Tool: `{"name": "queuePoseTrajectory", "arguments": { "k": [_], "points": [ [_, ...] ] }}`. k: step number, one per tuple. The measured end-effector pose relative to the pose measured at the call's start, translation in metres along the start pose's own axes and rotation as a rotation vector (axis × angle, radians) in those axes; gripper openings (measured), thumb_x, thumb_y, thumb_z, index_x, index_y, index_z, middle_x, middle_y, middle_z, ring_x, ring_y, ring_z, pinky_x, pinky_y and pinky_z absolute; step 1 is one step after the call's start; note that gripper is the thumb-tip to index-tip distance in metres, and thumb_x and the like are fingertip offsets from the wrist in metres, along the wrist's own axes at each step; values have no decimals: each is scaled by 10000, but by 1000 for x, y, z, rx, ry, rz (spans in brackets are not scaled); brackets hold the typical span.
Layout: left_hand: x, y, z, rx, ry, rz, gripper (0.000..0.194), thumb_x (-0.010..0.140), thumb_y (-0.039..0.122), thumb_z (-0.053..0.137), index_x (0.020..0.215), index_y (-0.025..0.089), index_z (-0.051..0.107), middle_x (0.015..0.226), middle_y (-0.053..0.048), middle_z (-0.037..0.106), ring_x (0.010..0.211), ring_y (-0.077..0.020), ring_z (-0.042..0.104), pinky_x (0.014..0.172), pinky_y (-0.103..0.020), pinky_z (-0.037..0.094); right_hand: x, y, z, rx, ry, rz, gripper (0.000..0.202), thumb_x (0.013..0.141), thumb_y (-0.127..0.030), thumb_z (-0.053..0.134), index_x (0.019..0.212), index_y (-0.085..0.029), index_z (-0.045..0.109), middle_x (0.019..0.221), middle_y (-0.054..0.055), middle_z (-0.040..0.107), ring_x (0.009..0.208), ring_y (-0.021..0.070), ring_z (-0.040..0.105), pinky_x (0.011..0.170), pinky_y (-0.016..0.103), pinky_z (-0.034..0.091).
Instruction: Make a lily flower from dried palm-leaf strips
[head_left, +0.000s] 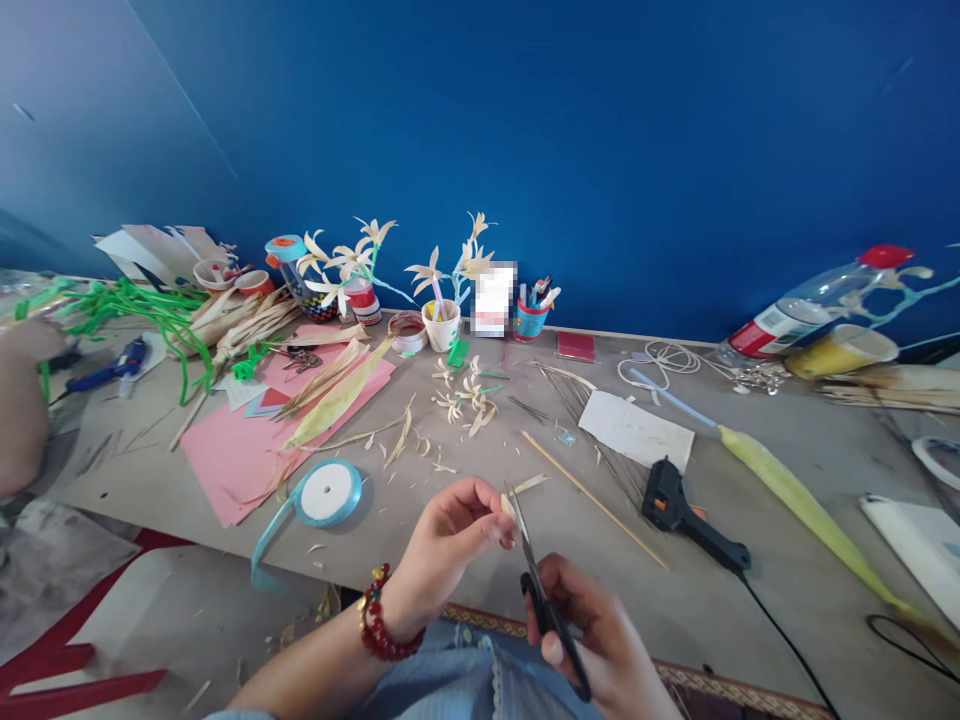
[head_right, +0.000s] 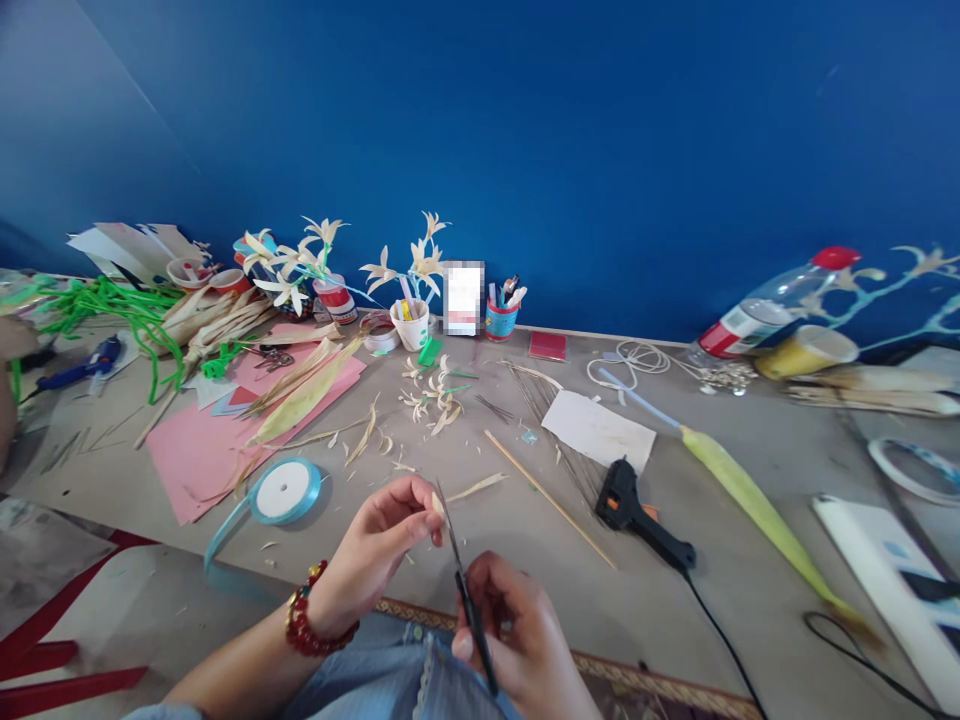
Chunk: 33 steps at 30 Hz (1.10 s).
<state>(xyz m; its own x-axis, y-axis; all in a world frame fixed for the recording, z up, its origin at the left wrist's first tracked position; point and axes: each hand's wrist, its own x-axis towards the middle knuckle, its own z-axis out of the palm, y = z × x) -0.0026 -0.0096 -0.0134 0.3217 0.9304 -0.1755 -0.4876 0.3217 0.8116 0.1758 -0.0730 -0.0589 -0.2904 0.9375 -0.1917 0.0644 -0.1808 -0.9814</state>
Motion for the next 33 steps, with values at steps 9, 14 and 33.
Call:
{"name": "queuePoseTrajectory", "arguments": {
  "k": [9,14,33],
  "points": [
    [0,-2,-1,20,9,25,149,805,235,746,768,143,635,689,-6,626,639,-100,554,672,-228,446,1,0,1,29,15,-14,605,650,-788,661,717,-215,481,586,-8,573,510,114,431,469,228,309],
    [-1,-1,1,17,19,30,152,801,231,748,762,144,630,684,-5,623,634,-100,549,662,-226,440,1,6,1,27,22,-7,586,660,-764,676,723,-215,481,588,-19,545,516,113,424,475,229,296],
    [-1,-1,-2,60,-76,-27,119,837,191,681,776,136,595,684,-20,615,669,-112,537,701,-251,414,5,4,-48,-1277,387,51,182,803,-386,630,858,-260,511,766,-8,716,559,223,692,438,252,302]
  ]
}}
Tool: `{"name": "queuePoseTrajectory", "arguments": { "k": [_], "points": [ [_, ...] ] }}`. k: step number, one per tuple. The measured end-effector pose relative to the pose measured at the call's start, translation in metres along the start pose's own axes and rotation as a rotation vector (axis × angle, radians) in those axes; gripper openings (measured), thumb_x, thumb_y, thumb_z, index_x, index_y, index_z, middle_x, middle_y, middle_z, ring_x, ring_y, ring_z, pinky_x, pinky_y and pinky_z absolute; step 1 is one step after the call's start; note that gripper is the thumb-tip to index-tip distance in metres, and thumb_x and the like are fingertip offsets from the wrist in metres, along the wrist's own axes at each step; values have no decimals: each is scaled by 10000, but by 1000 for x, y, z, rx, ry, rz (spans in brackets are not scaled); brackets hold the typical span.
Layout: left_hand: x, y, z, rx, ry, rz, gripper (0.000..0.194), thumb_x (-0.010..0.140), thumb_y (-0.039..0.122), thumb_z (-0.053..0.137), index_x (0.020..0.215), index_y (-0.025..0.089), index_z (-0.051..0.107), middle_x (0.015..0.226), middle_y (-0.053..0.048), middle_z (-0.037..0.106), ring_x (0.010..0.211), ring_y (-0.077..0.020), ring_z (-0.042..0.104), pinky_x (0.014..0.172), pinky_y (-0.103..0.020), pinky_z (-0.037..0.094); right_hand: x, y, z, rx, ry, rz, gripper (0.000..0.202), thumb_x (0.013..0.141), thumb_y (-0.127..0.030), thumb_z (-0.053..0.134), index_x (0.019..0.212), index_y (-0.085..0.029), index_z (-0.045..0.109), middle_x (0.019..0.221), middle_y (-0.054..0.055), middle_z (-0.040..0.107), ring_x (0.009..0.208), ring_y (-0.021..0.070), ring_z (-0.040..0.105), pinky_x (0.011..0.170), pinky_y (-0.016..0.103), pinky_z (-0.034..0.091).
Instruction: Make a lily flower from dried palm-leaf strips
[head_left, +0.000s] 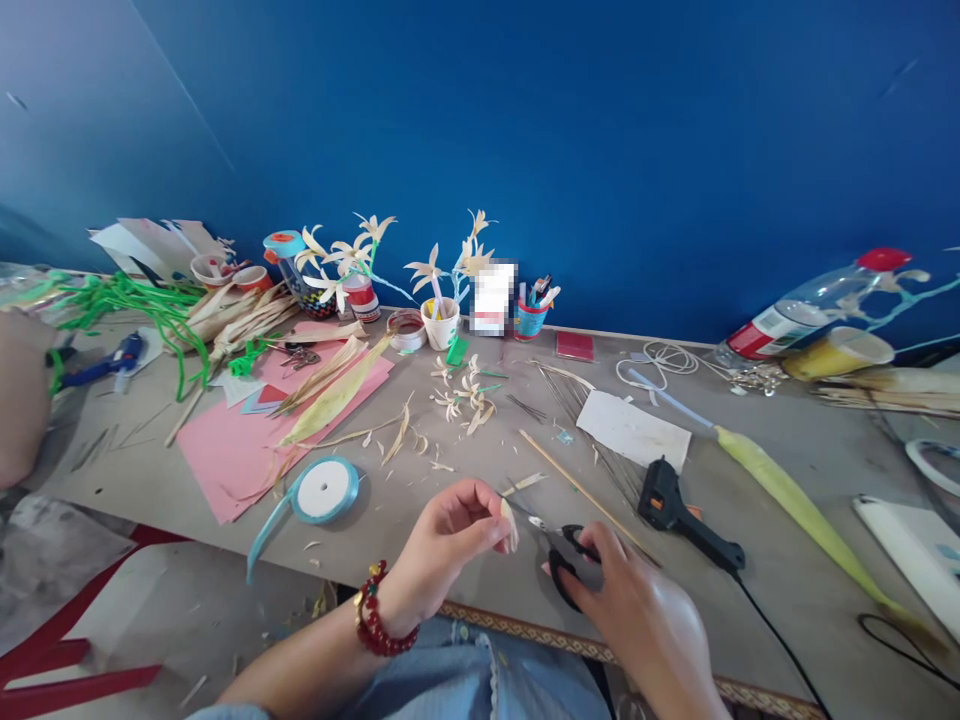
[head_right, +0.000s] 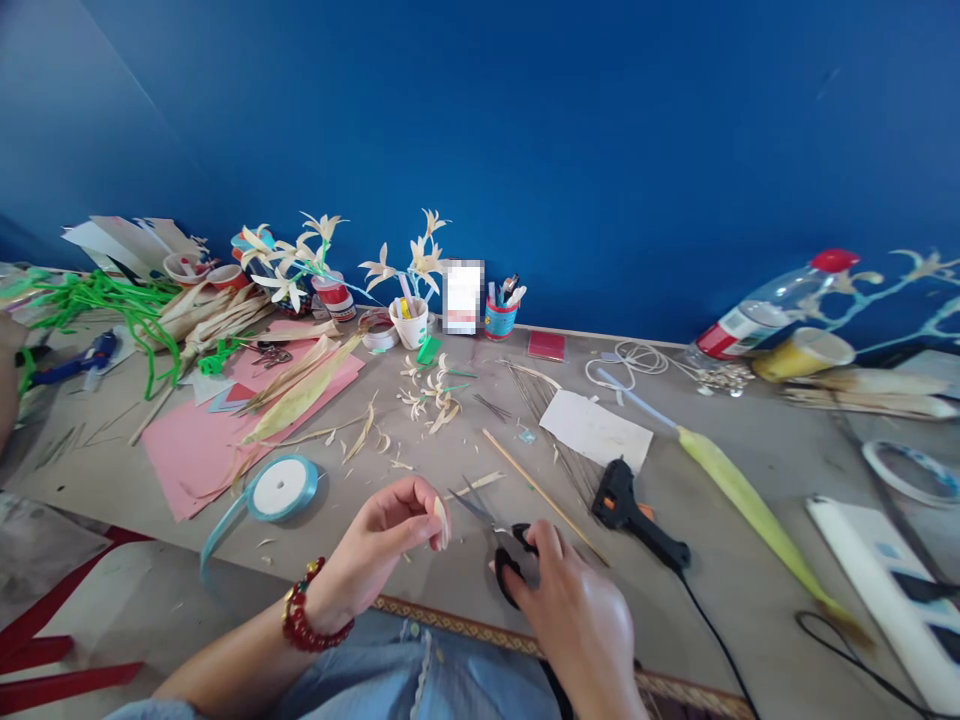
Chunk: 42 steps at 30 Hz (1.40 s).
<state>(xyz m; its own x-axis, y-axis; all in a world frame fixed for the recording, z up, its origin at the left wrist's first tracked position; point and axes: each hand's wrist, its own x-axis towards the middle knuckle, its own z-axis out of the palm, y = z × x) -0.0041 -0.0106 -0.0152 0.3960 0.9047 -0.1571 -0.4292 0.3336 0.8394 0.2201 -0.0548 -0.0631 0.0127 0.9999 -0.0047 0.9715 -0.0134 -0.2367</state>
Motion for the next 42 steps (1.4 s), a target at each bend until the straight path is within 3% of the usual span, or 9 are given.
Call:
{"name": "queuePoseTrajectory", "arguments": {
  "k": [3,8,15,21,28,32,37,40,42],
  "points": [
    [0,-1,-1,33,-3,-7,114,833,189,680,782,135,594,682,-13,609,649,-104,526,681,-241,406,7,-3,-6,-100,-43,-79,140,796,-331,639,841,-256,531,902,4,701,559,191,679,430,257,262],
    [-2,3,-2,117,22,-44,129,831,212,677,779,139,584,661,5,577,636,-95,500,664,-225,399,25,1,-25,30,-280,-118,176,716,-282,726,752,-242,559,724,-30,665,635,193,666,510,246,303],
    [-1,2,-3,344,-36,-51,63,839,201,626,814,145,610,724,5,567,688,-105,492,670,-221,391,30,-23,-45,840,-351,-97,276,891,-493,562,892,-219,592,669,-30,529,575,133,466,523,238,351],
    [-1,3,-5,636,-52,49,127,827,93,566,883,165,654,804,-19,640,778,-144,569,754,-254,435,32,-47,-38,1159,-432,-40,221,843,-352,617,721,-194,522,620,-47,470,542,95,392,490,209,313],
    [-5,-1,-8,280,129,144,140,897,279,623,980,167,636,928,-59,650,870,-157,580,795,-260,457,22,-50,-27,1380,-369,147,226,824,-354,638,709,-178,556,611,-28,553,469,68,378,458,204,280],
    [-4,-17,0,87,44,91,146,839,286,703,887,156,656,870,-32,598,779,-133,567,755,-259,459,14,-61,-14,1498,-249,227,272,807,-414,690,728,-176,583,622,-18,579,459,65,382,441,200,288],
    [-2,-23,5,22,78,104,142,827,273,710,785,151,650,853,-16,554,711,-109,538,680,-234,447,8,-68,-7,1414,-219,144,334,831,-488,666,723,-186,571,608,-29,548,468,80,411,442,201,339],
    [-3,-17,2,83,84,85,146,852,268,680,785,150,626,816,-22,591,753,-121,541,709,-229,435,15,-52,-14,1034,-177,-62,290,902,-458,585,797,-190,618,711,15,620,560,127,518,489,223,392],
    [-4,-12,0,133,55,69,168,889,292,633,802,152,601,766,-26,621,742,-131,564,738,-252,444,26,-33,-18,636,-5,-128,233,944,-401,528,907,-199,639,913,63,676,652,156,577,556,250,427]
  ]
}}
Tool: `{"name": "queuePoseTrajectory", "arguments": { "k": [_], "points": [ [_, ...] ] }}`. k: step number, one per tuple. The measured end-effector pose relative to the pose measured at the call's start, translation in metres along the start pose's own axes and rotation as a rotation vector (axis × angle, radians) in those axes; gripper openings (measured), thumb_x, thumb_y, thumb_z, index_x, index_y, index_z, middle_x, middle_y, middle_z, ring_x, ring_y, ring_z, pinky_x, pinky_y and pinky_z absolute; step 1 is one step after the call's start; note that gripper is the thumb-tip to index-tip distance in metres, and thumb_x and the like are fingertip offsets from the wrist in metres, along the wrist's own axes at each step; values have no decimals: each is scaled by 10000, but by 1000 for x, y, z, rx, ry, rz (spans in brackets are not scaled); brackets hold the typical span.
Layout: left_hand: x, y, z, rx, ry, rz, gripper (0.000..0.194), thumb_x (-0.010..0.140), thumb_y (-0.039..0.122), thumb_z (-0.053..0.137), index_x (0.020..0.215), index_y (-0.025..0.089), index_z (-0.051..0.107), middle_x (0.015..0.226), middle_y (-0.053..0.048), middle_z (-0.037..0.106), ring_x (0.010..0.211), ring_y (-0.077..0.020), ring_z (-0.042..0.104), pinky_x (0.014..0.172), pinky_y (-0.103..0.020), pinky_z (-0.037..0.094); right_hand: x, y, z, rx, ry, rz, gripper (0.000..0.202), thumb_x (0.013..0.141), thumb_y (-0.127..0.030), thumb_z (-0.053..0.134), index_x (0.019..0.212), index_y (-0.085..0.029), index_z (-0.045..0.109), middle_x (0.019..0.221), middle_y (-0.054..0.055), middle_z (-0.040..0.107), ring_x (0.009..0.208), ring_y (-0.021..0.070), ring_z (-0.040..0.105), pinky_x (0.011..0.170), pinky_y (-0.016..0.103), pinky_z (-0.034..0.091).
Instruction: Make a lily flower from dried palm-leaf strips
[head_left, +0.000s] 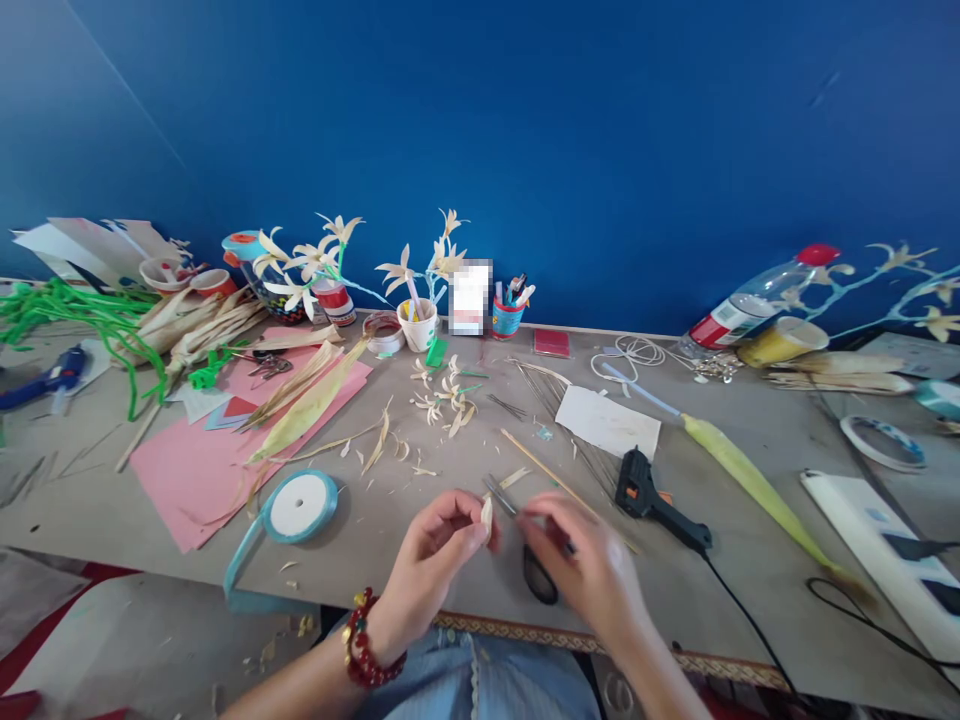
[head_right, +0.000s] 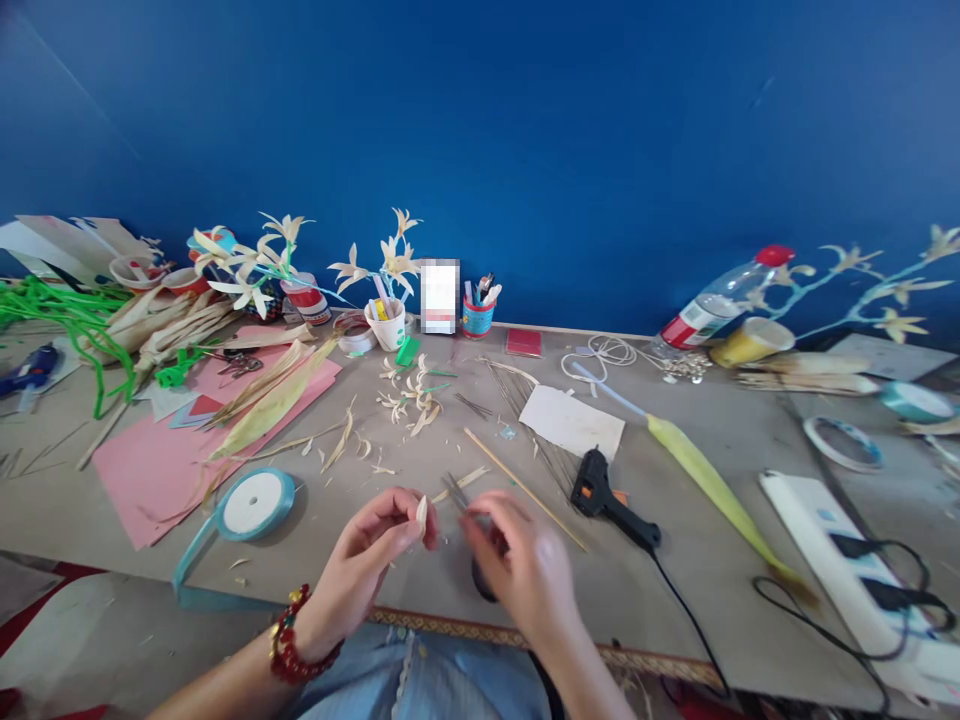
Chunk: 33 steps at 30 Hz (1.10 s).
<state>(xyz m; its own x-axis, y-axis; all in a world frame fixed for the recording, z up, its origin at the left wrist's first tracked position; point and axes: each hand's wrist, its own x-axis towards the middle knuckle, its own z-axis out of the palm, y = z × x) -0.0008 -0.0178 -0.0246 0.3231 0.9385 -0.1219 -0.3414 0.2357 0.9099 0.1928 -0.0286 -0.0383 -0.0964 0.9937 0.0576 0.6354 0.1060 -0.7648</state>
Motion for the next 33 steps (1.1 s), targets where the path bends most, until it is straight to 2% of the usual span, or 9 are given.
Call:
{"name": "queuePoseTrajectory", "arguments": {
  "k": [2,4,8,11,15,20,23,28,33],
  "points": [
    [0,3,-2,45,-23,-22,199,905,326,608,811,155,575,731,-26,631,683,-130,574,711,-267,457,10,16,-11,-389,129,-60,207,957,-349,496,1003,-196,628,1044,103,675,802,214,619,696,305,458],
    [0,4,-4,98,-9,-40,215,890,344,627,808,156,563,714,-19,619,643,-123,563,668,-260,461,20,30,-16,-670,156,-79,182,959,-283,462,967,-188,617,995,121,676,855,258,624,718,338,448],
    [-2,3,-7,216,45,-60,192,871,329,648,828,151,590,700,-9,599,636,-111,539,623,-228,443,29,45,-16,-865,117,-67,234,969,-210,396,808,-196,565,821,107,657,786,273,627,653,342,421],
    [-2,4,-9,269,72,-69,184,862,320,658,816,148,610,685,-3,594,622,-101,525,595,-209,419,26,46,-20,-710,182,-15,236,990,-269,364,861,-192,547,787,101,659,739,266,636,621,330,417],
    [2,4,-5,213,63,-79,217,837,342,687,788,146,610,658,10,577,608,-97,520,600,-209,429,10,26,-21,-205,233,55,226,993,-366,372,1004,-196,520,858,75,667,720,208,632,662,294,447],
    [5,-2,2,123,7,-56,250,823,361,708,779,141,599,655,11,571,606,-95,506,609,-218,432,-11,-19,-2,343,-124,121,273,987,-463,434,909,-213,509,688,-33,496,574,125,452,534,221,373],
    [3,-4,3,151,12,-14,238,828,345,708,773,144,594,694,2,578,630,-98,507,616,-217,431,-15,-34,6,397,-146,93,329,989,-479,417,813,-212,494,640,-52,382,558,121,371,524,225,335],
    [-2,-1,1,237,-15,34,208,858,331,675,790,142,621,735,-26,614,668,-116,532,650,-234,449,-13,-34,10,404,-115,4,364,1004,-426,394,719,-215,474,651,-29,428,582,132,403,557,230,348],
    [-3,1,-1,285,-29,42,182,871,305,653,792,144,621,736,-34,627,677,-125,538,661,-237,444,-15,-29,13,445,-79,104,430,1002,-483,375,670,-219,444,604,-30,414,541,127,388,491,227,318]
  ]
}}
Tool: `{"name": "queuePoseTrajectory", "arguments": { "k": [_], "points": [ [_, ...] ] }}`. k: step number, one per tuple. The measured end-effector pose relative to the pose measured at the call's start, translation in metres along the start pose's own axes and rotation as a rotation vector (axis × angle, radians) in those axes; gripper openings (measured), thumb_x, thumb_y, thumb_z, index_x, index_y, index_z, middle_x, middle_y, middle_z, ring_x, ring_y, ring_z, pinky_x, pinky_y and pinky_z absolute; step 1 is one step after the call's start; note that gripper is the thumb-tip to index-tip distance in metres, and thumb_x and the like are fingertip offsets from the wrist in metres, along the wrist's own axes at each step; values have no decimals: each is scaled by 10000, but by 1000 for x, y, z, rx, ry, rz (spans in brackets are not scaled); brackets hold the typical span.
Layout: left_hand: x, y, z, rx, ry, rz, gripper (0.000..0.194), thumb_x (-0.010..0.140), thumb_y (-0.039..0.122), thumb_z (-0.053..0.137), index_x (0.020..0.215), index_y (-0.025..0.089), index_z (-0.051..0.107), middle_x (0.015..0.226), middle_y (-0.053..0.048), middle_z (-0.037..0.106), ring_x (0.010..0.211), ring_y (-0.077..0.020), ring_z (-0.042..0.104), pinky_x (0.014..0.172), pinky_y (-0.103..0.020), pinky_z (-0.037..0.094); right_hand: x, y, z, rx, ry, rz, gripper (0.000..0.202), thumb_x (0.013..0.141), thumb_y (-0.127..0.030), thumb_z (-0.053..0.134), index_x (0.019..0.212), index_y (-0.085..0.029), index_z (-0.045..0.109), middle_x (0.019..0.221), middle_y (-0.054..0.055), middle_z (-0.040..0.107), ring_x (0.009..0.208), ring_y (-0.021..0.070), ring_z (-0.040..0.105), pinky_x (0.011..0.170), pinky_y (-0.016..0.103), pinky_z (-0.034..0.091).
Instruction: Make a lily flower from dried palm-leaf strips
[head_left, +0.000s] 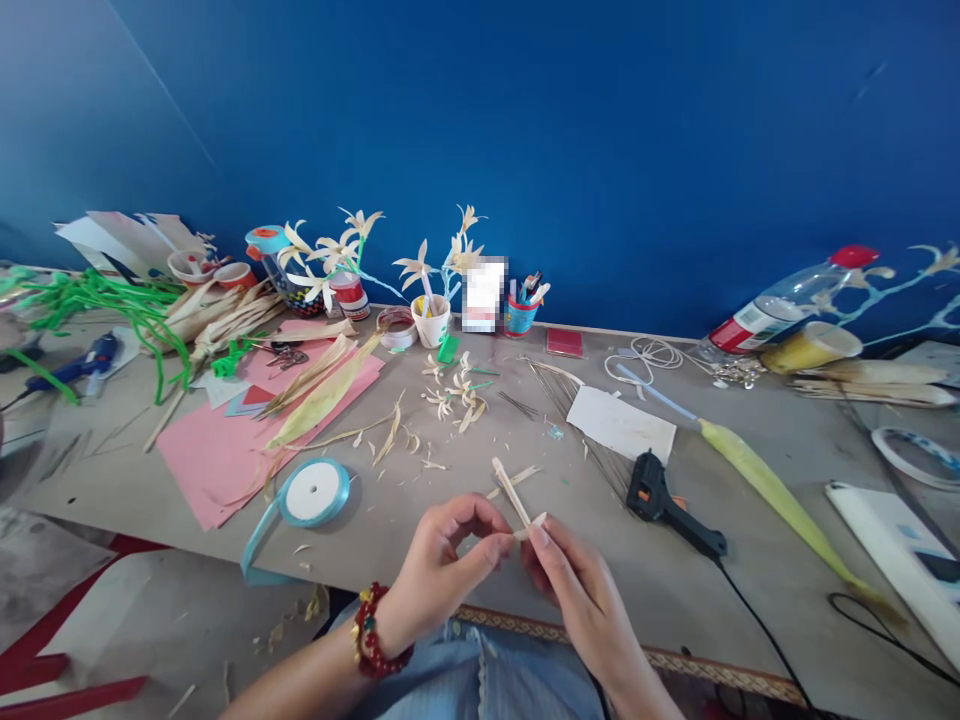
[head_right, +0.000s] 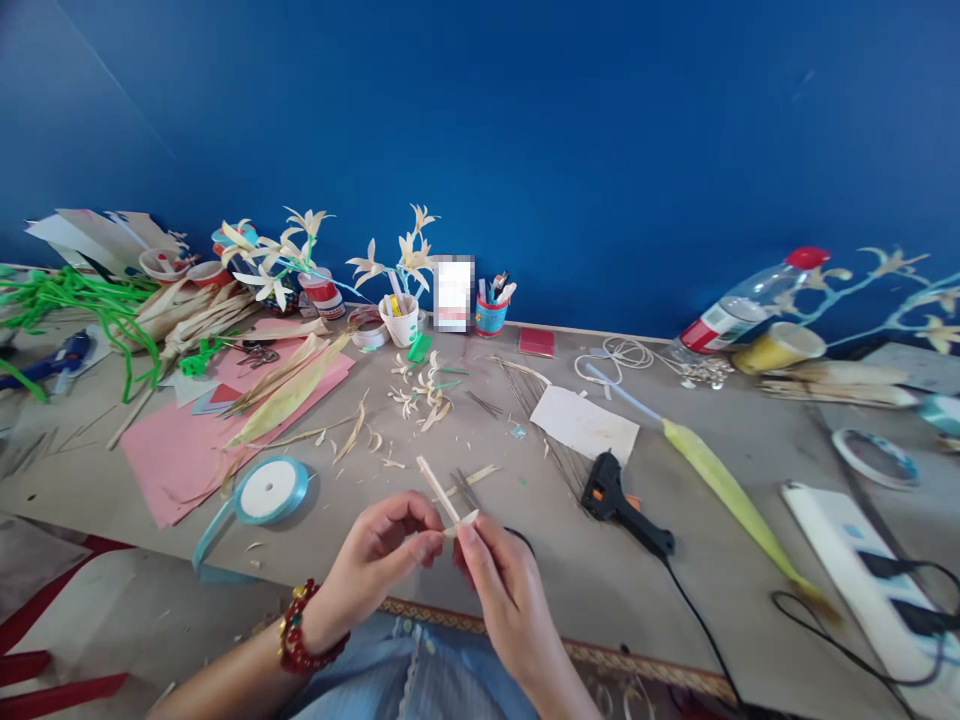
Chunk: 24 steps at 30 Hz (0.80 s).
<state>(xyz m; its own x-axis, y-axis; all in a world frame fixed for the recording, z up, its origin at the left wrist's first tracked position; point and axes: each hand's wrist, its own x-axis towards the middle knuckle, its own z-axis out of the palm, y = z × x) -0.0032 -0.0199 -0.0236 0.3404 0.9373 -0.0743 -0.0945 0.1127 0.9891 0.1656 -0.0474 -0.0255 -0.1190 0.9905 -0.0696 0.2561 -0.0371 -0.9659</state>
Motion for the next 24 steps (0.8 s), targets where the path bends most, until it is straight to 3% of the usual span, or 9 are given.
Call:
{"name": "queuePoseTrajectory", "arguments": {
  "k": [7,12,18,24],
  "points": [
    [-3,3,-1,2,-4,40,130,879,273,621,842,149,626,790,-46,630,719,-142,564,684,-247,455,-3,2,3,-2,-5,-5,435,1006,-489,363,673,-220,438,596,-35,415,527,123,365,479,232,304],
    [-3,5,1,111,24,101,113,866,237,624,786,157,627,748,-44,651,707,-152,580,712,-265,464,-3,1,4,-3,65,-24,407,1000,-451,404,664,-222,417,586,-43,397,525,122,357,492,232,308],
    [-3,1,2,174,62,128,107,864,195,601,765,166,629,735,-45,672,711,-163,608,740,-280,474,-5,-1,7,35,-13,-63,375,1002,-427,405,751,-203,571,672,-9,492,606,144,443,573,237,374],
    [-6,2,1,288,37,213,96,868,137,574,802,181,628,782,-42,683,748,-164,614,752,-262,462,-4,-2,10,161,-60,46,373,974,-465,468,730,-192,537,658,-17,467,603,126,392,548,237,330]
  ]
}}
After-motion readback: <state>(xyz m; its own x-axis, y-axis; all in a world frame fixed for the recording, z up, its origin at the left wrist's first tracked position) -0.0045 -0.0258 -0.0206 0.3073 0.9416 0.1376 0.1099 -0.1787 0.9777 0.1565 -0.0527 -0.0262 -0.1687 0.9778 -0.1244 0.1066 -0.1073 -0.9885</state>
